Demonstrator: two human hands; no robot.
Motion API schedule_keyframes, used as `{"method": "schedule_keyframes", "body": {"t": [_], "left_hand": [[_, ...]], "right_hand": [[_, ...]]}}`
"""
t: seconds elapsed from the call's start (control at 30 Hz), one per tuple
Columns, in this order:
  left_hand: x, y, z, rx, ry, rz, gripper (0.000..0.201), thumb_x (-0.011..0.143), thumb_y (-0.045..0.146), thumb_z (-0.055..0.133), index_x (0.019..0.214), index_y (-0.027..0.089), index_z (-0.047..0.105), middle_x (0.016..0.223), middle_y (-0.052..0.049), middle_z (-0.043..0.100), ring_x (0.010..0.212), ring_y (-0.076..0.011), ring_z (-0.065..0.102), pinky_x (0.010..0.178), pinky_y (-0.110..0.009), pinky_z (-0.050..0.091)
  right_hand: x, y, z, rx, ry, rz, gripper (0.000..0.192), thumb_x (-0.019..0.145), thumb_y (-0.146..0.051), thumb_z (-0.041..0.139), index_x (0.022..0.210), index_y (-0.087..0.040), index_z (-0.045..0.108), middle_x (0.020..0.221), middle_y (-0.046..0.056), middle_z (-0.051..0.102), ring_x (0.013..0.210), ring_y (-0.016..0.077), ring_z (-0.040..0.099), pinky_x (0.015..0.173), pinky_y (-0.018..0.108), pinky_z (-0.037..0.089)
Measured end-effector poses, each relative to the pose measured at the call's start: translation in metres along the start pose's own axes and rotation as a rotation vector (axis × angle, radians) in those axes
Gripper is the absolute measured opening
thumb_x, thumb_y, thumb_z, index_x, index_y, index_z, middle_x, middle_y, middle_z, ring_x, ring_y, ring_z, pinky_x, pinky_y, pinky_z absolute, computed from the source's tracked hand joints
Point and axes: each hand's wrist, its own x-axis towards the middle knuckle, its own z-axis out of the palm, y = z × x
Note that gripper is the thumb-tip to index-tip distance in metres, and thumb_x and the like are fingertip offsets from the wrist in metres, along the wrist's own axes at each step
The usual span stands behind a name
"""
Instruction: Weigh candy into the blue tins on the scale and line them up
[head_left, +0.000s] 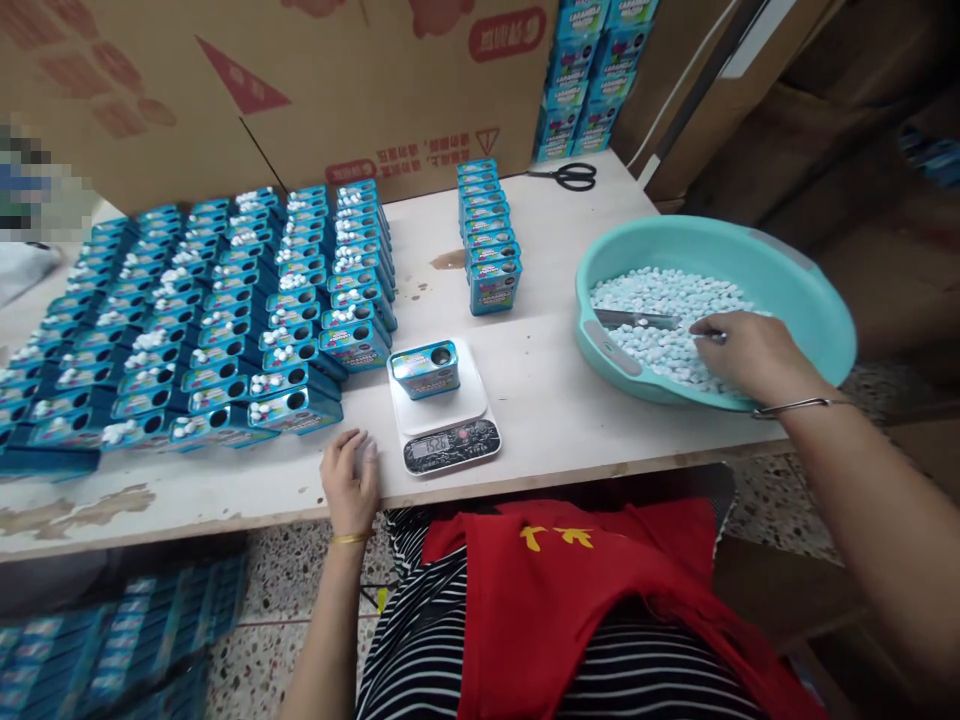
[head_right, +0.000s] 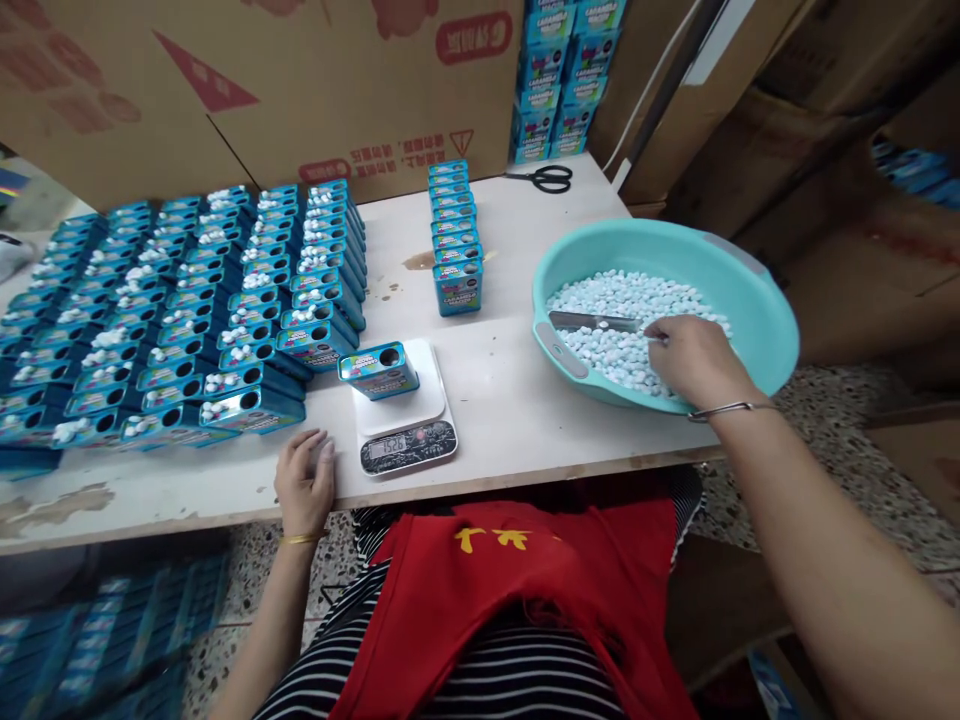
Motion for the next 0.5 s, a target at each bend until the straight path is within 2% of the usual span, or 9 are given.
{"method": "schedule_keyframes", "body": {"t": [0.13,0.2,0.27,0.37,0.43,0.5], "left_hand": [[-0.001,-0.003,0.004,-0.009,0.001,0.012,0.023,0.086,0.031,0.052,0.102,0.016,0.062,0.104,-0.011,0.061,0.099,-0.0205,0.057,0.090,-0.038,0.045],[-0.001,-0.004,0.003,-0.014,0.010,0.012,0.023,0.086,0.030,0.052,0.102,0.017,0.062,0.104,-0.011,0.061,0.098,-0.0205,0.057,0.090,-0.037,0.045],[-0.001,-0.004,0.003,-0.001,0.011,0.017,0.023,0.086,0.030,0.052,0.102,0.017,0.061,0.103,-0.010,0.061,0.098,-0.0208,0.057,0.089,-0.037,0.045],[-0.001,-0.004,0.002,0.023,0.000,0.030,0.022,0.086,0.029,0.052,0.102,0.017,0.061,0.102,-0.010,0.061,0.096,-0.0212,0.057,0.087,-0.037,0.045],[-0.001,-0.004,0.003,0.036,-0.006,0.033,0.022,0.086,0.029,0.052,0.101,0.017,0.061,0.102,-0.010,0.062,0.096,-0.0215,0.057,0.087,-0.037,0.044],[-0.001,-0.004,0.003,0.043,-0.010,0.031,0.021,0.086,0.030,0.051,0.100,0.017,0.062,0.101,-0.010,0.062,0.095,-0.0214,0.057,0.087,-0.037,0.044]], "right_hand": [[0.001,-0.012,-0.006,0.078,0.138,0.058,0.020,0.074,-0.012,0.054,0.086,-0.013,0.070,0.093,0.021,0.069,0.086,0.0251,0.060,0.078,0.035,0.040],[0.000,-0.030,-0.012,0.168,0.223,0.025,0.018,0.074,-0.013,0.055,0.084,-0.013,0.069,0.092,0.021,0.068,0.087,0.0254,0.060,0.080,0.037,0.041],[-0.004,-0.059,-0.020,0.364,0.272,-0.018,0.016,0.075,-0.016,0.056,0.085,-0.013,0.068,0.087,0.018,0.068,0.080,0.0237,0.061,0.076,0.037,0.044],[-0.016,-0.120,-0.031,0.781,0.106,-0.131,0.020,0.078,-0.026,0.058,0.091,-0.013,0.066,0.073,0.008,0.065,0.062,0.0177,0.059,0.061,0.033,0.048],[-0.024,-0.163,-0.034,0.826,-0.040,-0.333,0.017,0.079,-0.025,0.057,0.089,-0.015,0.066,0.075,0.005,0.064,0.061,0.0147,0.058,0.060,0.030,0.047],[-0.028,-0.201,-0.032,0.808,-0.108,-0.520,0.014,0.082,-0.022,0.054,0.085,-0.016,0.066,0.084,0.006,0.065,0.068,0.0139,0.058,0.064,0.029,0.048]]}}
